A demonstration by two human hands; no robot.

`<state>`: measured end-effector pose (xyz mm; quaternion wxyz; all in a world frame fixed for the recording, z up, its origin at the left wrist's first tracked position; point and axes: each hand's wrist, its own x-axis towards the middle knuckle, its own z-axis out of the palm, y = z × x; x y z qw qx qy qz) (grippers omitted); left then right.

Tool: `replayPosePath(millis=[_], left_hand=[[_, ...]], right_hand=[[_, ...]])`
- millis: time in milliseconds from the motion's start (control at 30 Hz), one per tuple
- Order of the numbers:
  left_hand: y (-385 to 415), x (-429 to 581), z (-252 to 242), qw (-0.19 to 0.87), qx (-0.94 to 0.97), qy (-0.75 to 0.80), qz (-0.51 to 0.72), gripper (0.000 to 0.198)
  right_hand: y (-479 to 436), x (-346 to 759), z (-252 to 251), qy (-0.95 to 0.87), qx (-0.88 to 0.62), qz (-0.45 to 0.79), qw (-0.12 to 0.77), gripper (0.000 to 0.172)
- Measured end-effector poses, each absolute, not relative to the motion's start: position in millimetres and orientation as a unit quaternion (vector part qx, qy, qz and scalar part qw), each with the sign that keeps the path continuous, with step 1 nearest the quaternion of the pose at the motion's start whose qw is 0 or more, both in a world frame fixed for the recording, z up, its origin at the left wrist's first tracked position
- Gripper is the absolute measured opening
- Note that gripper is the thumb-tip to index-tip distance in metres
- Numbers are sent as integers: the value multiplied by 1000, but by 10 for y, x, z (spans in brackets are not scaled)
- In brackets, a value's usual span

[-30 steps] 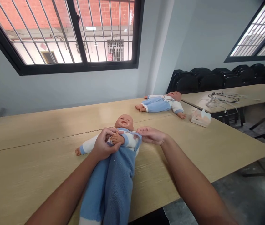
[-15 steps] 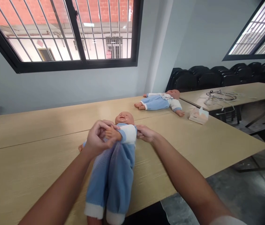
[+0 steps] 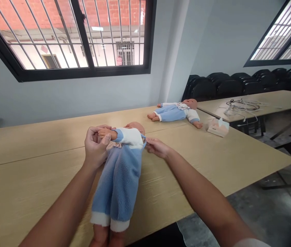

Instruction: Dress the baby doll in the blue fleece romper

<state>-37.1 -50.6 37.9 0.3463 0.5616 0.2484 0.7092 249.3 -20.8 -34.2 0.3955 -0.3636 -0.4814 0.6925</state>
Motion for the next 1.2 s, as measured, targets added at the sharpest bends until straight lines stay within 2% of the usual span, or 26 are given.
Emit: replayPosePath(millis=[367,500,633,867,967,1100,1200], left_hand=[[-615,-172,306,294,603,261,694,37],[-646,-102,268,278,602,258,703,39],[-654,-79,271,250,567,274,735,38],[-647,-34,246,228,562,264,750,37],[-638,-10,204,221,563,272,749,37],[-624,18,115,231,588,269,727,40],[-620,66,62,230,605,248,721,40]], right_hand=[[-213,2186,-462,-504,-476,530,489,44],[-180,2229,-483,-497,-528,417,548,36],[-330,2279,-395,-534,-540,316,568,23],[-678,2183,-321,-750,-425,294,412,33],[-700,2141,-328,-761,-384,342,394,38],[-700,2139,-343,-776,-371,377,342,36],[-702,2104,-376,-725,-405,408,379,46]])
